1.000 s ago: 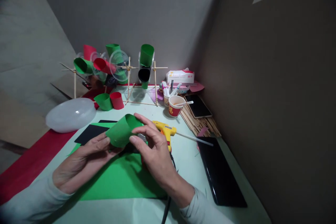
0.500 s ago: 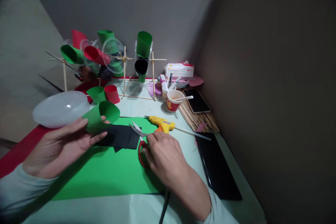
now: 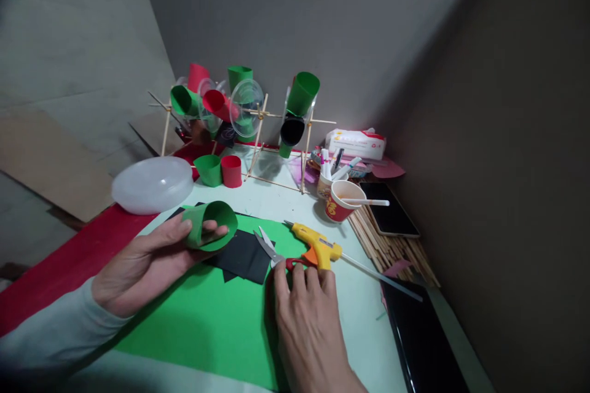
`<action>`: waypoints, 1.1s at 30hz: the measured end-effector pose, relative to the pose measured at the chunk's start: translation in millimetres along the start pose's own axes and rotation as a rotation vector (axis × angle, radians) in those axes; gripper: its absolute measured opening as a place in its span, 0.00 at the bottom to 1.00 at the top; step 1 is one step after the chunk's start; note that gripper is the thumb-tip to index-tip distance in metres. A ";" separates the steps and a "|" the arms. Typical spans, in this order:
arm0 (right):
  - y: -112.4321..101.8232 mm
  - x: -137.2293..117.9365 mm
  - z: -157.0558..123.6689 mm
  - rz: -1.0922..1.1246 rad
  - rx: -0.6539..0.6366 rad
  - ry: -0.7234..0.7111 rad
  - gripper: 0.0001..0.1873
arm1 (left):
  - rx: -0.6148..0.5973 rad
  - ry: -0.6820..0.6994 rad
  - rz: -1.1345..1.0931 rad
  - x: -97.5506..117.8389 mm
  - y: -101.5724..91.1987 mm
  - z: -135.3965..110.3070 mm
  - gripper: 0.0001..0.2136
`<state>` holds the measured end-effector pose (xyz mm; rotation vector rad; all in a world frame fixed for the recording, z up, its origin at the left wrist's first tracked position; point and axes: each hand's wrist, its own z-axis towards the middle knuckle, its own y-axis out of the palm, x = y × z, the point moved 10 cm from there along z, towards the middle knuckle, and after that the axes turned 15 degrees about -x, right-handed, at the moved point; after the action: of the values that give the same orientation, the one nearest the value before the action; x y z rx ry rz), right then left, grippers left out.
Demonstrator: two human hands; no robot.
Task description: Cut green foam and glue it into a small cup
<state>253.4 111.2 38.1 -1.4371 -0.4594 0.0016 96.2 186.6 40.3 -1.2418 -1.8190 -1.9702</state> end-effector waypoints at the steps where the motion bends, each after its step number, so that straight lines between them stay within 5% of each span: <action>1: -0.1 -0.9 0.0 0.000 0.009 -0.006 0.21 | -0.006 0.008 0.015 1.2 0.3 0.2 0.04; 6: -14.3 2.2 -5.2 0.176 0.134 -0.079 0.16 | -0.070 0.070 0.083 8.4 4.6 0.7 0.04; 10: -32.7 29.2 -13.3 0.673 0.212 -0.043 0.17 | -0.023 0.074 0.081 7.3 2.9 -0.4 0.04; 15: -30.4 41.9 -11.9 1.316 0.150 -0.013 0.18 | 0.024 0.058 -0.042 -3.9 -2.3 -0.2 0.08; 18: -16.6 41.3 -12.6 1.509 0.074 0.042 0.26 | 0.015 0.044 -0.114 -11.5 -4.5 -2.1 0.12; 25: -23.0 34.5 -14.8 1.257 0.053 0.027 0.30 | -0.125 -0.048 -0.078 -22.7 11.3 -6.0 0.04; 33: -33.2 12.3 -13.7 0.990 0.094 -0.073 0.31 | -0.201 -0.103 0.008 -31.9 19.0 -10.1 0.06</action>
<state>259.8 96.6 72.5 -1.4454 0.2284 0.8563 124.0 160.8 34.0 -1.4300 -1.6902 -2.1673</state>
